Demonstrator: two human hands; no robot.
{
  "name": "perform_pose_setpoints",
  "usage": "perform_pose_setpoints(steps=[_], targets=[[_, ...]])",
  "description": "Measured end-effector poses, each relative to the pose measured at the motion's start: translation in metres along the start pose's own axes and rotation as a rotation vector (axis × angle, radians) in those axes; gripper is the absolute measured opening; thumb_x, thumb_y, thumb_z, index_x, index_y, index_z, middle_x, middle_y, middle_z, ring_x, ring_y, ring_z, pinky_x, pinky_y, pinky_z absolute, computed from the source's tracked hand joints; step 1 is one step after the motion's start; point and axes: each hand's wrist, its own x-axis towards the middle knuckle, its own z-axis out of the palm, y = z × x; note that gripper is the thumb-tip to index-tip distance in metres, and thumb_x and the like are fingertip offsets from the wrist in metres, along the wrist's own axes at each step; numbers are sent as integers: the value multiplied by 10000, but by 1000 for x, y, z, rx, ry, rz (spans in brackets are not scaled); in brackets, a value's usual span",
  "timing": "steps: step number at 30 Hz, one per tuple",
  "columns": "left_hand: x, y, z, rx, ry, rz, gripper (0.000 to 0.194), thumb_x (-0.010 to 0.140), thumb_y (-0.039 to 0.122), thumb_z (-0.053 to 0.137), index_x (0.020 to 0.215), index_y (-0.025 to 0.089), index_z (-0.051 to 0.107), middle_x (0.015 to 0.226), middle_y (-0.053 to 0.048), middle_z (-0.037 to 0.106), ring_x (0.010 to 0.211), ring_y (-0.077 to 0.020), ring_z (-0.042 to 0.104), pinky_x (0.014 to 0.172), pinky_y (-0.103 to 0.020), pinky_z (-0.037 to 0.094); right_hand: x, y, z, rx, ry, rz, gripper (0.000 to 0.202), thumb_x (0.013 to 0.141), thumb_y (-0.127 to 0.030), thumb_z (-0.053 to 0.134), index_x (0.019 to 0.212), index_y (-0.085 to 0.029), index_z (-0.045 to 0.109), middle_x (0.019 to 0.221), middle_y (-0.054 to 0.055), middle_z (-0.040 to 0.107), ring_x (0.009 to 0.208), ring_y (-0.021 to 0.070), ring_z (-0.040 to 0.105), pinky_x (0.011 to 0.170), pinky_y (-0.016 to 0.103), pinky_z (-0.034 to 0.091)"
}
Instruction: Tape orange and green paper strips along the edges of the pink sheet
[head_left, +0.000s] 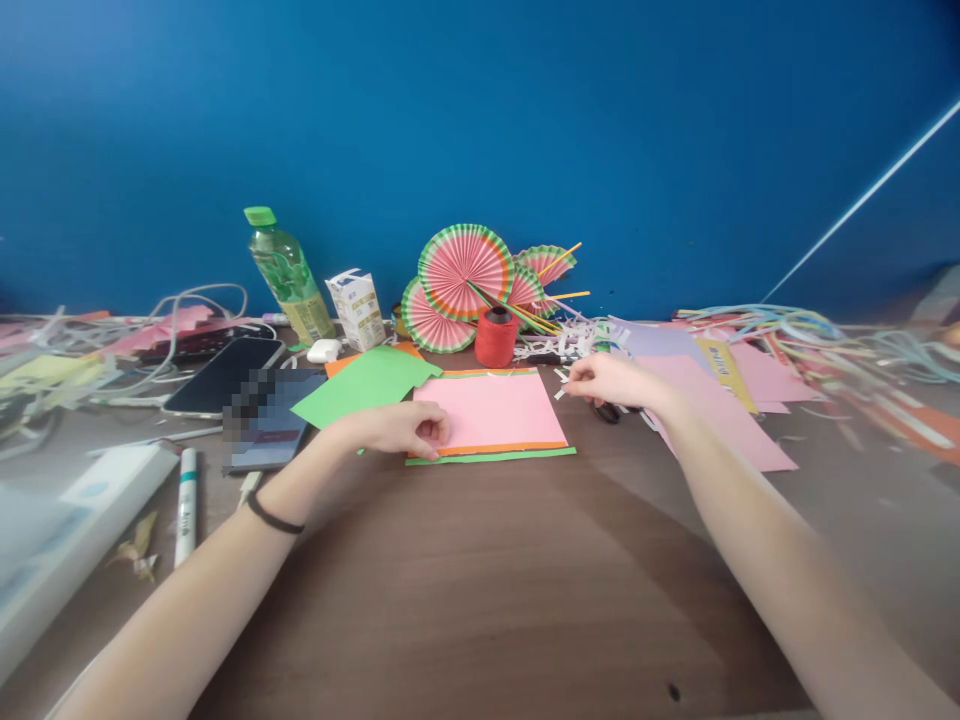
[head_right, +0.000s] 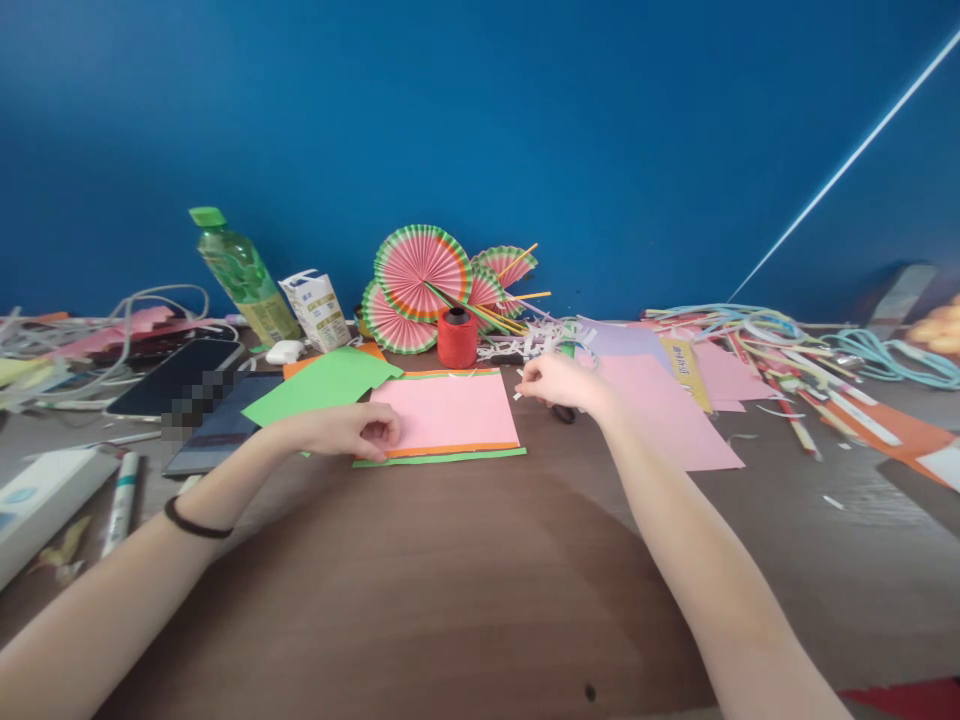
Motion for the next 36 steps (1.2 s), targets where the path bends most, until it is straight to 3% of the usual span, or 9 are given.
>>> perform_pose_setpoints(steps=[6, 11, 15, 23, 36], targets=[[1, 0, 1, 8, -1, -11, 179, 634, 225, 559, 789, 159, 499, 783, 9, 469, 714, -123, 430, 639, -204, 348, -1, -19, 21, -23, -128, -178, 263, 735, -419, 497, 650, -174, 539, 548, -9, 546, 471, 95, 474, 448, 204, 299], [2, 0, 3, 58, 5, 3, 205, 621, 246, 584, 780, 161, 487, 793, 3, 456, 732, -133, 412, 652, -214, 343, -13, -52, 49, -70, -119, -373, 274, 703, -412, 541, 583, -169, 495, 595, -20, 527, 545, 92, 438, 482, 203, 262], [2, 1, 4, 105, 11, -7, 234, 622, 277, 604, 794, 164, 491, 826, -1, 460, 773, -148, 408, 679, -226, 338, -14, -61, 60, -104, -158, -361, 256, 700, -401, 557, 604, -173, 494, 634, -15, 548, 572, 95, 448, 493, 202, 256], [0, 3, 7, 188, -13, -31, 272, 638, 327, 626, 844, 181, 527, 868, -8, 420, 862, -176, 391, 769, -250, 316, -11, -53, 57, -84, -314, -339, 271, 683, -416, 560, 582, -176, 486, 563, -32, 506, 510, 88, 419, 461, 207, 260], [0, 3, 8, 187, -10, -39, 264, 647, 360, 622, 827, 187, 536, 860, -5, 422, 858, -174, 395, 777, -255, 319, -12, -54, 57, -56, -312, -354, 286, 674, -435, 557, 583, -171, 494, 574, -37, 491, 513, 80, 383, 461, 202, 250]])
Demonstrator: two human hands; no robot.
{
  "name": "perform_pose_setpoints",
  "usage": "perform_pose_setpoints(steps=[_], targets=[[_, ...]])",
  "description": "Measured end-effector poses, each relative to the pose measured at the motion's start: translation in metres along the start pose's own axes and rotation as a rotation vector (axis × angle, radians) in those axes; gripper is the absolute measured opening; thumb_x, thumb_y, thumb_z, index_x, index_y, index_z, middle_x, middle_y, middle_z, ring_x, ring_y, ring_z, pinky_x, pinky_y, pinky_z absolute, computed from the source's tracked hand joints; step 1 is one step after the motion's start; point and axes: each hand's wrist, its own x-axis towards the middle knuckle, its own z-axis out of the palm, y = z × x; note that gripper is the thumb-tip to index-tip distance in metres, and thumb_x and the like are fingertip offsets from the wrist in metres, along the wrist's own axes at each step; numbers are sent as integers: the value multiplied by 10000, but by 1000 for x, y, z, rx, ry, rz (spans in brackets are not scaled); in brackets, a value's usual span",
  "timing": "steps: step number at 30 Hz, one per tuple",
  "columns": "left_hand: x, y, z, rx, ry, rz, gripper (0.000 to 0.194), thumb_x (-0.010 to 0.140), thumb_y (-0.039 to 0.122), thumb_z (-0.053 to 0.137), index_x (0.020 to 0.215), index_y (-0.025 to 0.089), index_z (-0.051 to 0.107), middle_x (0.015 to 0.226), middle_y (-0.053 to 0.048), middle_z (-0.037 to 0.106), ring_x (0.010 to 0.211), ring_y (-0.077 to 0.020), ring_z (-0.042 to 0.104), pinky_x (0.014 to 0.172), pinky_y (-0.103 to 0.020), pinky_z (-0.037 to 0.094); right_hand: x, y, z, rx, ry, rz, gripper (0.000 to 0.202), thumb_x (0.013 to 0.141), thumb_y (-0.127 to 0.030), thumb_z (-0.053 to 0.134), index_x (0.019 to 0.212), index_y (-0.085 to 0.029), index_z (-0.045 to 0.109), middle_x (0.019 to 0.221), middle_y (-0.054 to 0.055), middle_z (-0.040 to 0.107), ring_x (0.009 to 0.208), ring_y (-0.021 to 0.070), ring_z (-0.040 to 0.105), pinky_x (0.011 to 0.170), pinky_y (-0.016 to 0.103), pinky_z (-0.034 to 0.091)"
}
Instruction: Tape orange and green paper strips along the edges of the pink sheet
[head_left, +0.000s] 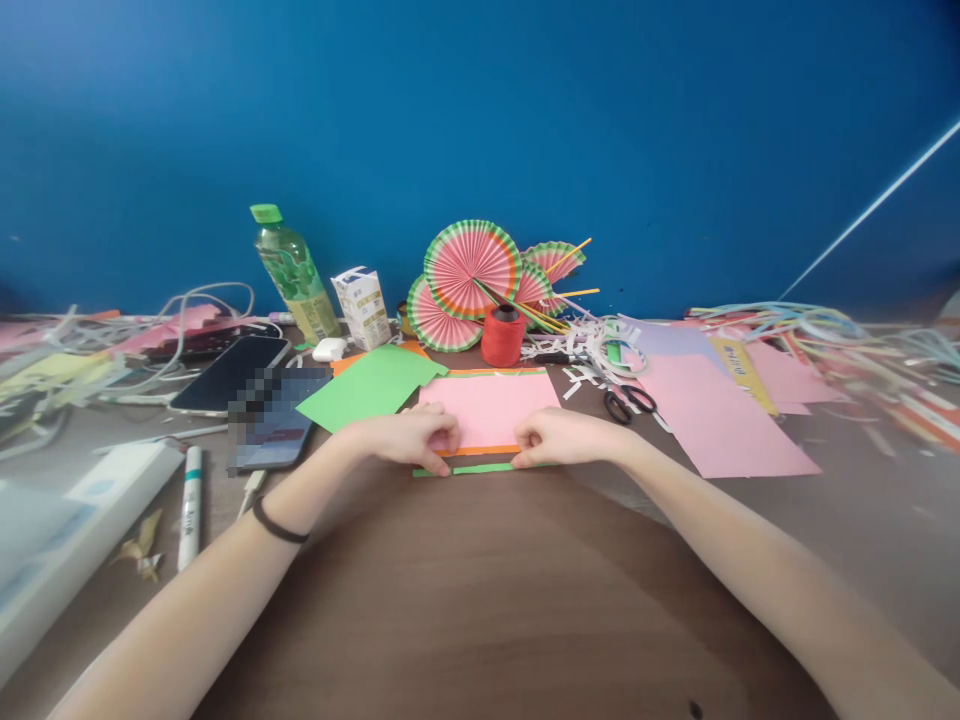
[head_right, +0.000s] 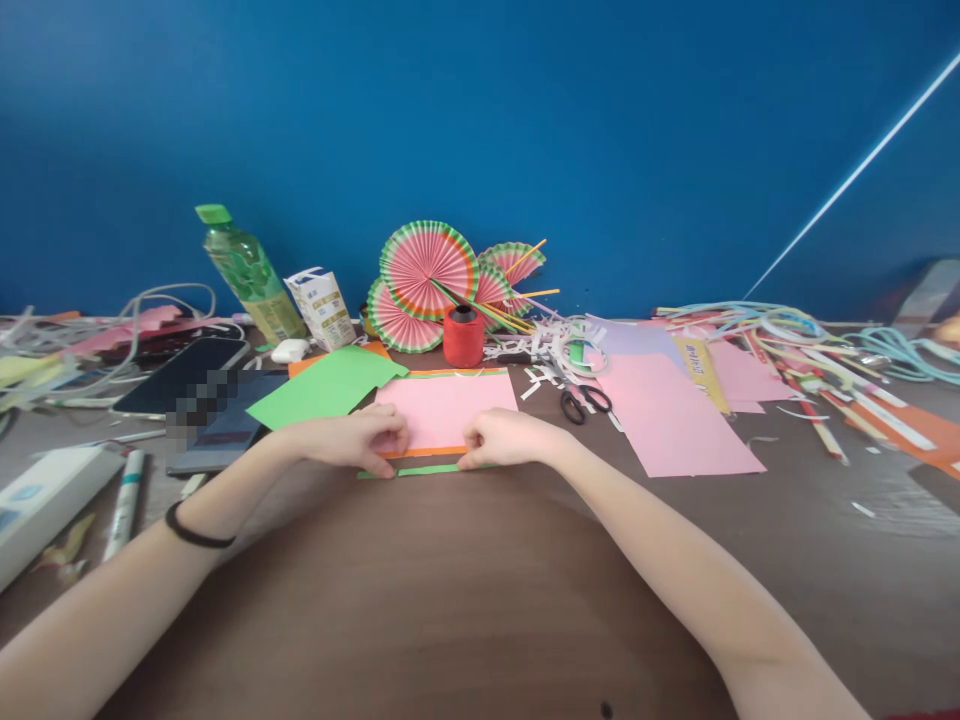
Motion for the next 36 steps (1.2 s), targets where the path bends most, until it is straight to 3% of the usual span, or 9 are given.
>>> perform_pose_setpoints(steps=[4, 9, 15, 36], targets=[[-1, -1, -2, -99, 4, 4, 209, 675, 330, 577, 805, 175, 523, 848, -7, 460, 823, -159, 428, 723, -239, 345, 1, 3, 0, 27, 2, -20, 290, 678, -436, 549, 580, -171, 486, 565, -39, 470, 512, 82, 382, 459, 204, 248], [-8, 2, -10, -208, 71, -87, 155, 713, 269, 486, 837, 178, 495, 860, -6, 505, 752, -137, 460, 644, -230, 359, 1, 2, 2, 11, 10, -17, 291, 677, -437, 548, 576, -173, 475, 567, -36, 478, 517, 86, 399, 470, 209, 257], [-8, 6, -8, -119, 20, -88, 222, 615, 279, 601, 749, 178, 456, 790, 11, 443, 722, -139, 413, 619, -234, 337, 0, 0, 2, -8, 8, 0, 283, 678, -434, 544, 584, -175, 479, 584, -28, 507, 532, 93, 435, 471, 205, 267], [-1, 1, 1, -75, 42, -39, 225, 630, 327, 577, 698, 183, 419, 779, 5, 432, 730, -152, 412, 631, -250, 338, 0, -1, 2, -13, -3, 15, 304, 678, -468, 542, 593, -180, 493, 580, -26, 494, 521, 95, 407, 464, 211, 261]])
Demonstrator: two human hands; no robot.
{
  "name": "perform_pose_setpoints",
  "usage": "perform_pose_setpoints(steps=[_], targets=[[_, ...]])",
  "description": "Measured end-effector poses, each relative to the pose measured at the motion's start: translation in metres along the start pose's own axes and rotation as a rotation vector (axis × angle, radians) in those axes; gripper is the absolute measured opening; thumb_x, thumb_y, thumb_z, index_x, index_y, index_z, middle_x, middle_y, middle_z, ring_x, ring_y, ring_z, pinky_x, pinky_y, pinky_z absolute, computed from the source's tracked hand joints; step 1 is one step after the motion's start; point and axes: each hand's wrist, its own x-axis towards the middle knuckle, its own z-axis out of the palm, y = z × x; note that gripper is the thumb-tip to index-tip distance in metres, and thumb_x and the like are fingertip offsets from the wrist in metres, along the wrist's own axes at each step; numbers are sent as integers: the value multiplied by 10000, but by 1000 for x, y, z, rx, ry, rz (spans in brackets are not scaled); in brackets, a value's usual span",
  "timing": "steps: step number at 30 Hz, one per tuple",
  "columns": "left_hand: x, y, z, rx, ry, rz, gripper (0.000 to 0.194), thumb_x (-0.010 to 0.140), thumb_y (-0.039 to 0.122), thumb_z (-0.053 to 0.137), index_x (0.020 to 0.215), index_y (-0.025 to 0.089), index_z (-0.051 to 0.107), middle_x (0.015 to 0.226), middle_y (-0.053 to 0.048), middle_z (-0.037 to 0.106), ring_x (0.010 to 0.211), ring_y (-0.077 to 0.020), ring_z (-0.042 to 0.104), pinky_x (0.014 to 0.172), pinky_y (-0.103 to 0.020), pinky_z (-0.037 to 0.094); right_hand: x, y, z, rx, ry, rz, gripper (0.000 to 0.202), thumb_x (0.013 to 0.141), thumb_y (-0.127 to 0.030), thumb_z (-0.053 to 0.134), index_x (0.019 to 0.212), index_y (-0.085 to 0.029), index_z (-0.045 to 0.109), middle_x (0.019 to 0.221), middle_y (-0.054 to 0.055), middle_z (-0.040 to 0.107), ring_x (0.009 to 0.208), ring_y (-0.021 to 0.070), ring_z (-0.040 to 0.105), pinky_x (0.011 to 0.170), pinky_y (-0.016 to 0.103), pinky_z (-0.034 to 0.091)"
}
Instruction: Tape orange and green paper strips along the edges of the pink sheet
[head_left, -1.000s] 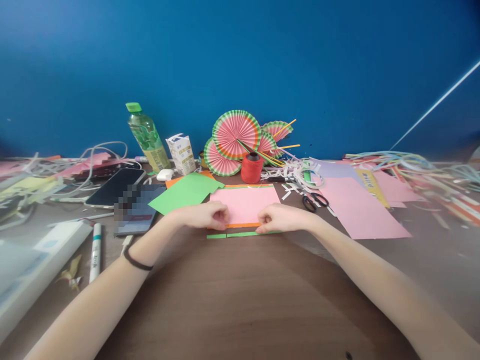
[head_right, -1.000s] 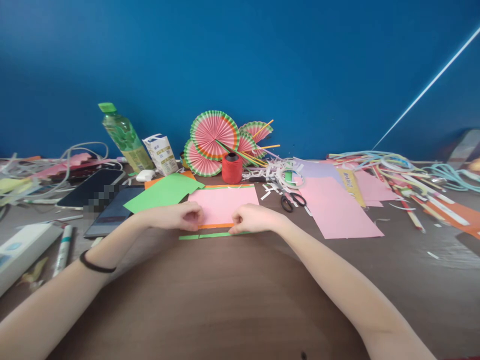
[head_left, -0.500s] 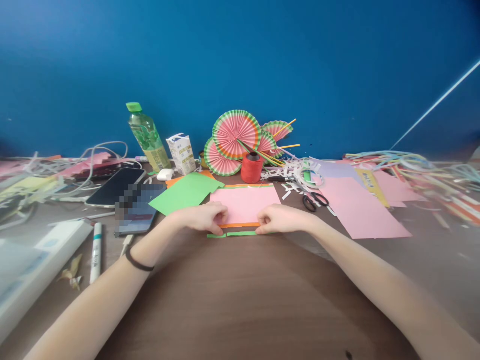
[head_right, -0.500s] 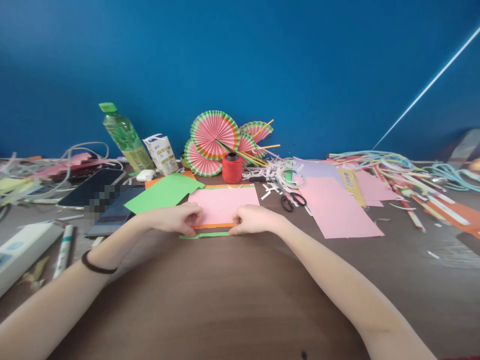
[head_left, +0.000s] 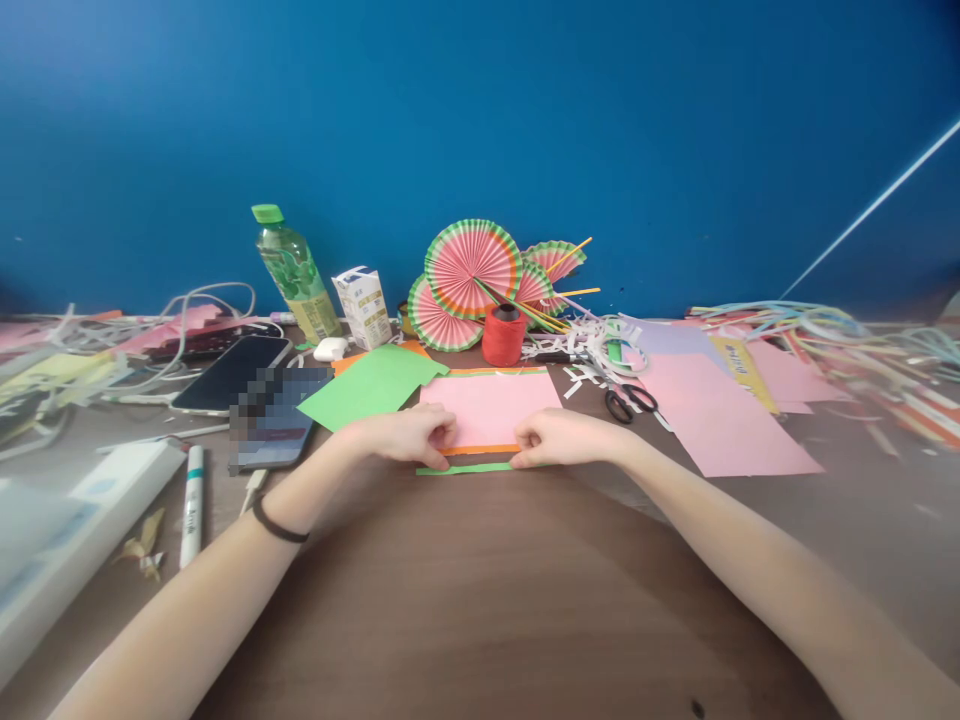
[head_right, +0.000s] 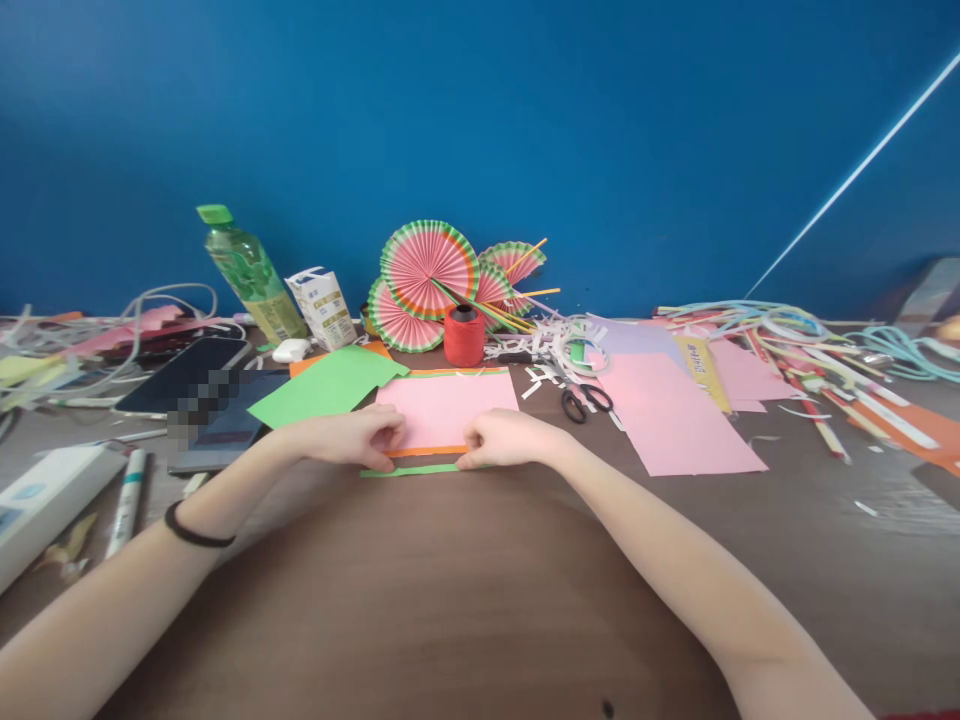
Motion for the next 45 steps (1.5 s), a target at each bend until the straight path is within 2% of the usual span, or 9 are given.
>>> perform_pose_setpoints(steps=[13, 21, 24, 27, 32, 36, 39, 42, 45], targets=[[-7, 8, -9, -104, -39, -57, 159, 658, 297, 523, 723, 174, 445, 743, 9, 463, 655, -121, 427, 573, -230, 345, 1, 5, -4, 115, 3, -51, 421, 774, -520, 400, 594, -159, 519, 595, -12, 533, 519, 93, 422, 495, 215, 288], [-11, 2, -18, -130, 35, -95, 102, 685, 272, 485, 729, 181, 467, 766, 6, 512, 678, -130, 460, 589, -236, 357, -2, 10, -12, 153, 78, -11, 373, 764, -480, 429, 598, -154, 498, 550, -35, 473, 490, 80, 381, 482, 214, 263], [-11, -10, -23, -113, 144, -100, 108, 712, 268, 447, 764, 191, 501, 798, 1, 555, 733, -149, 505, 648, -248, 383, -5, 11, -17, 165, 107, 20, 344, 759, -460, 439, 615, -156, 511, 554, -29, 478, 503, 91, 405, 489, 219, 279], [-14, -24, -30, 30, 412, -198, 145, 724, 274, 431, 795, 186, 521, 847, -31, 579, 788, -183, 526, 692, -279, 392, -5, 13, -19, 161, 174, 34, 315, 756, -436, 441, 636, -158, 529, 598, -15, 516, 538, 104, 432, 511, 226, 294], [-30, -32, -43, 359, 661, -546, 197, 738, 258, 415, 873, 163, 522, 941, -125, 551, 936, -305, 490, 748, -384, 371, -3, 16, -20, 154, 213, 34, 303, 755, -413, 435, 664, -152, 560, 653, 6, 559, 585, 121, 468, 548, 237, 316], [-30, -34, -40, 406, 616, -575, 314, 750, 426, 443, 931, 178, 509, 1014, -124, 526, 1027, -325, 441, 807, -401, 357, -1, 18, -20, 142, 223, 28, 301, 754, -406, 436, 672, -148, 569, 668, 12, 568, 607, 128, 485, 559, 239, 325], [-22, -34, -29, 427, 548, -534, 522, 632, 563, 546, 970, 168, 491, 1047, -133, 503, 1038, -335, 436, 831, -395, 353, -1, 18, -19, 140, 227, 30, 294, 757, -397, 435, 680, -149, 572, 667, 10, 569, 610, 128, 486, 565, 240, 329], [-14, -35, -18, 498, 519, -514, 570, 604, 517, 596, 1027, 160, 459, 1078, -143, 489, 1041, -338, 444, 816, -386, 364, -2, 18, -19, 140, 232, 25, 291, 763, -394, 429, 682, -153, 570, 665, 9, 570, 611, 128, 482, 571, 242, 333], [-11, -38, -13, 499, 529, -490, 449, 672, 396, 555, 1035, 159, 437, 1062, -134, 520, 993, -298, 500, 763, -344, 395, -2, 18, -19, 139, 244, 20, 283, 764, -387, 428, 676, -154, 562, 659, 7, 563, 610, 127, 475, 562, 242, 329]])
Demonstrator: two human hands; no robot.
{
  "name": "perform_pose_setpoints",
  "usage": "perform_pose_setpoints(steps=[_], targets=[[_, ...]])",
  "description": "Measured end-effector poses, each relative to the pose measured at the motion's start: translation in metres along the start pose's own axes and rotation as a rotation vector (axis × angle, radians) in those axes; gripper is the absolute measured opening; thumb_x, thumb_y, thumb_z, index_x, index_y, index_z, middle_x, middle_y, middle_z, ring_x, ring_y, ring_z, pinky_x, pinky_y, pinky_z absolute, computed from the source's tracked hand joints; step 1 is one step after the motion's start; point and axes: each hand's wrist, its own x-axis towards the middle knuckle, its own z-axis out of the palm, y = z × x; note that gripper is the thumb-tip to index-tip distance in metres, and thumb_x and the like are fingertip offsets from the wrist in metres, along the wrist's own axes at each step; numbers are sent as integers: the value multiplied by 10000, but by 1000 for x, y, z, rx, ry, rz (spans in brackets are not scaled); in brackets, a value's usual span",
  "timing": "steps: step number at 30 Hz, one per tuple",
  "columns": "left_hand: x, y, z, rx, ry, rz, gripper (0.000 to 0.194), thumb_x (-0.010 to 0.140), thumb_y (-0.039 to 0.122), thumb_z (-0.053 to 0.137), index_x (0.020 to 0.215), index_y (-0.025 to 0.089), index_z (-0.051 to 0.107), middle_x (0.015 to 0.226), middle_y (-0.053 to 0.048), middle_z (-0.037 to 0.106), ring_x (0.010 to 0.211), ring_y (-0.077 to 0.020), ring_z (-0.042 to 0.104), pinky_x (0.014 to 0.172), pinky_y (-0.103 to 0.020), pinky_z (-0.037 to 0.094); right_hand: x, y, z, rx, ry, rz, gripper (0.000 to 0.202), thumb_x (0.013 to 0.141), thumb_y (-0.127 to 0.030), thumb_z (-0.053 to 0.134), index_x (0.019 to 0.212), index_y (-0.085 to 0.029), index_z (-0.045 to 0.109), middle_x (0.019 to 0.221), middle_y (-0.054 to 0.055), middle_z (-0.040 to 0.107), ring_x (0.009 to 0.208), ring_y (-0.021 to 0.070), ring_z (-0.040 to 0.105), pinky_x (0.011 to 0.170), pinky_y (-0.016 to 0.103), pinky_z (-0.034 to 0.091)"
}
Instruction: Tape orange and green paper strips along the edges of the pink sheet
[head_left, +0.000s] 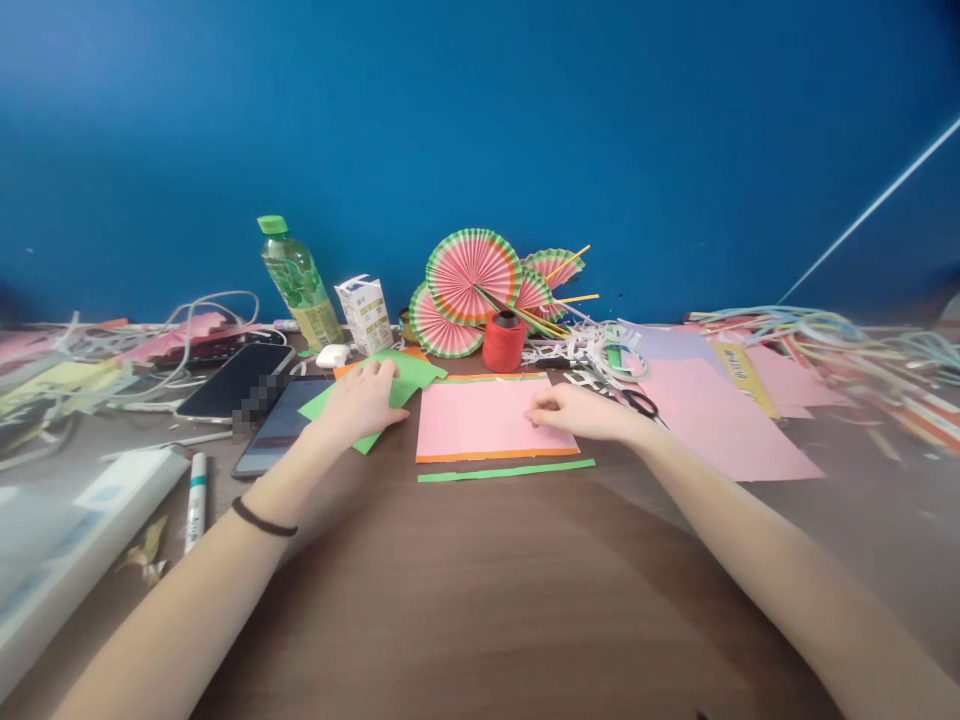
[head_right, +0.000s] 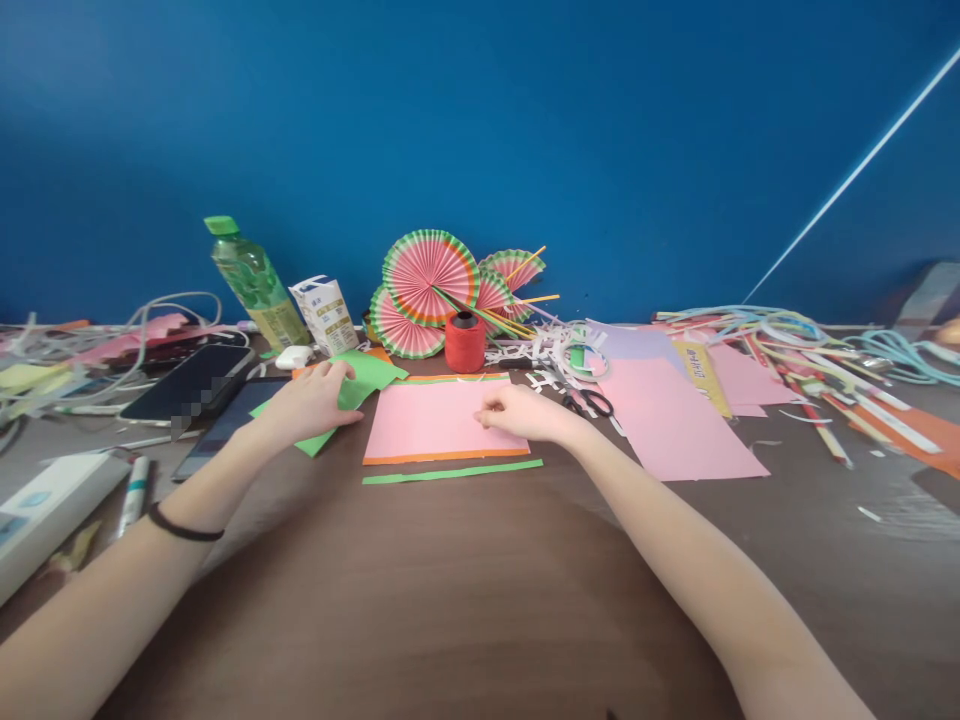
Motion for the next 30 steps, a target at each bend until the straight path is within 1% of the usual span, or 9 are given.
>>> perform_pose_setpoints(steps=[3, 6, 11, 16, 19, 22, 25, 28, 30], targets=[[4, -3, 2, -77, 11, -7, 351, 717, 320, 500, 1027, 171, 432, 1021, -104, 575, 877, -253, 570, 676, -307, 414, 1, 1, 0, 2, 7, 1, 279, 764, -387, 430, 677, -154, 558, 664, 9, 563, 618, 130, 479, 566, 243, 332], [7, -6, -1, -163, 42, -41, 305, 743, 325, 473, 1012, 186, 440, 990, -80, 617, 794, -235, 601, 622, -293, 415, 1, 2, 1, 13, 12, -11, 279, 768, -390, 426, 692, -157, 559, 683, 11, 575, 623, 133, 490, 581, 248, 342], [7, -7, -7, -279, 85, -45, 261, 765, 321, 450, 996, 199, 455, 948, -57, 652, 797, -223, 611, 653, -287, 423, 1, 2, 0, 19, 16, -22, 274, 770, -383, 433, 703, -155, 569, 719, 21, 597, 667, 147, 515, 597, 249, 351], [7, -7, -6, -208, 132, -20, 236, 777, 216, 386, 994, 191, 476, 844, -62, 647, 719, -212, 599, 601, -279, 403, -1, 0, 0, 14, 9, -21, 267, 772, -375, 436, 699, -156, 571, 716, 17, 600, 664, 144, 519, 592, 245, 355], [7, -8, -4, -163, 180, 68, 224, 759, 144, 334, 843, 195, 535, 865, -59, 621, 720, -194, 573, 580, -270, 384, -1, 0, 0, 4, 5, -15, 267, 771, -374, 433, 697, -159, 573, 701, 14, 600, 646, 140, 518, 578, 241, 355], [8, -10, 0, -184, 170, 156, 238, 735, 132, 332, 688, 196, 556, 937, -37, 600, 732, -171, 557, 591, -260, 384, 0, 3, -4, -18, 14, -20, 253, 764, -358, 439, 705, -165, 593, 717, 16, 626, 660, 145, 538, 587, 238, 365], [10, -13, 5, -210, 136, 185, 237, 731, 158, 345, 693, 205, 574, 939, -26, 594, 794, -178, 556, 642, -261, 401, 0, 14, -18, -69, 145, 29, 189, 744, -264, 447, 725, -177, 614, 769, 18, 653, 695, 146, 564, 608, 228, 377], [12, -14, 8, -218, 120, 202, 228, 738, 192, 351, 726, 213, 578, 919, -26, 596, 824, -186, 555, 695, -269, 410, -3, 34, -36, -210, 411, 221, 196, 738, -221, 437, 775, -181, 625, 768, 40, 656, 682, 163, 572, 575, 234, 370], [12, -13, 8, -230, 114, 210, 230, 742, 206, 350, 740, 213, 580, 909, -28, 596, 825, -186, 554, 716, -270, 414, -5, 51, -47, -293, 495, 341, 235, 737, -168, 415, 835, -183, 627, 840, 58, 660, 731, 177, 583, 586, 238, 371]])
